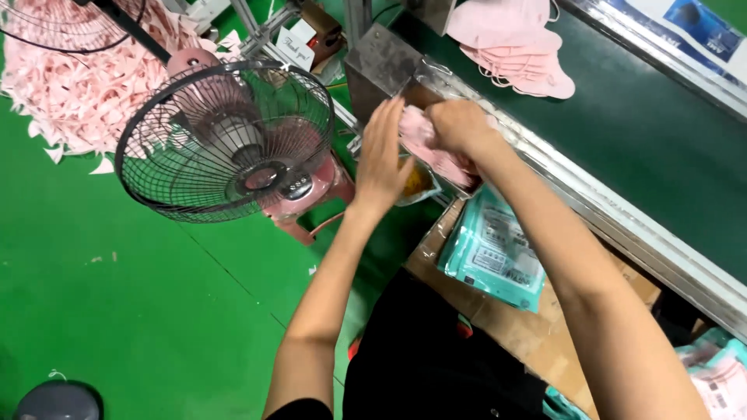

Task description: Packing face masks into plastic bags on a conveyor belt.

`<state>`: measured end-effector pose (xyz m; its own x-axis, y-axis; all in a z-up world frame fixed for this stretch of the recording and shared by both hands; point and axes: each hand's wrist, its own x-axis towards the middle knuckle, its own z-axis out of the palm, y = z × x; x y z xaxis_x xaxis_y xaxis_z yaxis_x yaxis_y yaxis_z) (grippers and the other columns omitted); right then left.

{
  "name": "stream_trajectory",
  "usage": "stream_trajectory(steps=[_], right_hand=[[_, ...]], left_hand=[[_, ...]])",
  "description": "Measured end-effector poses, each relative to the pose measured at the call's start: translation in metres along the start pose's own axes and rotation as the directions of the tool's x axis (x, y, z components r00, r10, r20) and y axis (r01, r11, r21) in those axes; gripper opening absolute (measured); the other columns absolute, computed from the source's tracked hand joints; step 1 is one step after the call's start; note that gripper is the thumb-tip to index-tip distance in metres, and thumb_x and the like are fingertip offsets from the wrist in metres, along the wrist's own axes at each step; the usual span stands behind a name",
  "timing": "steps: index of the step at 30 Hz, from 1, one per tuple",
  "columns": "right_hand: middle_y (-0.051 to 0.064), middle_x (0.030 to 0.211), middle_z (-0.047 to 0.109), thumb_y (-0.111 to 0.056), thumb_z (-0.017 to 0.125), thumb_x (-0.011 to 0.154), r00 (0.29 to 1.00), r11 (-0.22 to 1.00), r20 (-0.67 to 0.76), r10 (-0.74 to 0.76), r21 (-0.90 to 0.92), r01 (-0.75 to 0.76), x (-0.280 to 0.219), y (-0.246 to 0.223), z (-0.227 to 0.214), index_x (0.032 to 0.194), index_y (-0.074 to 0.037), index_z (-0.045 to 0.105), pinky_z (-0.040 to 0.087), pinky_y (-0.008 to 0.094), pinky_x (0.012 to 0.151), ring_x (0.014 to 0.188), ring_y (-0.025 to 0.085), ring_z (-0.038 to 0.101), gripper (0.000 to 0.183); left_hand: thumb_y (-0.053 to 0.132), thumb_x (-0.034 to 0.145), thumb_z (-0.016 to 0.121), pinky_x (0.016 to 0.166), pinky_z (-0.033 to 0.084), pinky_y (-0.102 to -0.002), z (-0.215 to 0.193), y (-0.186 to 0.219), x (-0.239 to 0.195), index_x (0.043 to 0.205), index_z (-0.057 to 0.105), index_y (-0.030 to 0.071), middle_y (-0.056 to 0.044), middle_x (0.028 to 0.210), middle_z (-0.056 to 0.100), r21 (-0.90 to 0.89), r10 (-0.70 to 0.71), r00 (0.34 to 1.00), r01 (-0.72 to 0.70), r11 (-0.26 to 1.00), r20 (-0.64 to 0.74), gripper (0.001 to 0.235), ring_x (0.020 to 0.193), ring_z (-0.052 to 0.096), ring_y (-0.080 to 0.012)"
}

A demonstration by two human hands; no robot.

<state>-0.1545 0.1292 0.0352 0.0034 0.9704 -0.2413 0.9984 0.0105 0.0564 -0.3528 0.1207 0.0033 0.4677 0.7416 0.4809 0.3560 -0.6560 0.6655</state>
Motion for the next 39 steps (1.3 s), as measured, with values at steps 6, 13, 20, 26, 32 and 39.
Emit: stream_trajectory(steps=[6,13,20,26,32,39], right_hand=[[0.020,0.129,0.063,-0.027,0.090,0.064,0.924,0.937,-0.299,-0.238,0.180,0.300,-0.077,0.040,-0.036,0.130,-0.003,0.059,0.049,0.048,0.101,0.124,0.039,0.057,0.077],[0.030,0.158,0.035,-0.028,0.091,0.073,0.874,0.740,-0.356,0.331,0.673,-0.007,-0.197,0.056,0.040,0.160,0.002,0.025,0.041,0.046,0.114,0.138,0.044,0.046,0.113],[0.022,0.142,0.051,-0.010,0.078,0.084,0.701,0.612,-0.334,0.631,0.770,-0.183,-0.213,0.009,0.103,0.147,-0.004,0.045,0.053,0.041,0.101,0.116,0.034,0.064,0.071],[0.013,0.107,0.069,-0.005,0.075,0.087,0.833,0.767,-0.296,0.468,0.604,-0.216,-0.235,0.027,0.021,0.121,-0.008,0.070,0.052,0.043,0.090,0.104,0.036,0.065,0.034],[0.015,0.110,0.063,-0.007,0.077,0.083,0.712,0.833,-0.657,0.247,0.519,0.190,-0.229,-0.014,-0.092,0.120,-0.002,0.061,0.048,0.039,0.095,0.109,0.032,0.058,0.040],[0.001,0.100,0.068,-0.004,0.074,0.087,0.691,0.349,-0.343,0.637,0.927,0.139,-0.202,0.020,0.015,0.114,-0.004,0.066,0.051,0.027,0.079,0.094,0.012,0.065,0.028]], left_hand=[[0.028,0.070,0.090,0.120,0.016,-0.055,0.032,-0.027,0.058,0.159,0.018,0.001,-0.024,0.156,0.037,-0.229,0.252,0.907,-0.181,0.957,0.337,0.117,0.149,0.027,-0.0380],[0.040,0.078,0.088,0.122,0.027,-0.049,0.045,-0.035,0.063,0.144,0.052,0.013,-0.007,0.140,0.057,-0.167,0.251,0.875,-0.199,0.966,0.413,0.079,0.139,0.043,-0.0316],[0.043,0.090,0.084,0.125,0.019,-0.055,0.050,-0.045,0.039,0.143,0.052,0.008,-0.010,0.146,0.053,-0.123,0.402,0.806,-0.389,0.913,0.435,0.071,0.148,0.038,-0.0322],[0.042,0.080,0.083,0.124,0.023,-0.052,0.003,0.058,0.023,0.156,0.032,0.005,-0.021,0.156,0.041,-0.320,0.448,0.860,-0.364,0.875,0.245,0.099,0.149,0.032,-0.0369],[0.012,0.100,0.071,0.098,0.057,-0.037,0.047,0.085,-0.017,0.153,0.057,0.011,-0.011,0.128,0.073,-0.413,0.234,0.921,-0.091,0.906,0.311,0.055,0.110,0.071,-0.0289],[0.018,0.101,0.071,0.094,0.055,-0.045,0.063,0.074,0.004,0.134,0.062,-0.003,-0.019,0.114,0.072,-0.746,-0.196,0.949,0.315,0.587,0.247,0.040,0.107,0.066,-0.0426]])
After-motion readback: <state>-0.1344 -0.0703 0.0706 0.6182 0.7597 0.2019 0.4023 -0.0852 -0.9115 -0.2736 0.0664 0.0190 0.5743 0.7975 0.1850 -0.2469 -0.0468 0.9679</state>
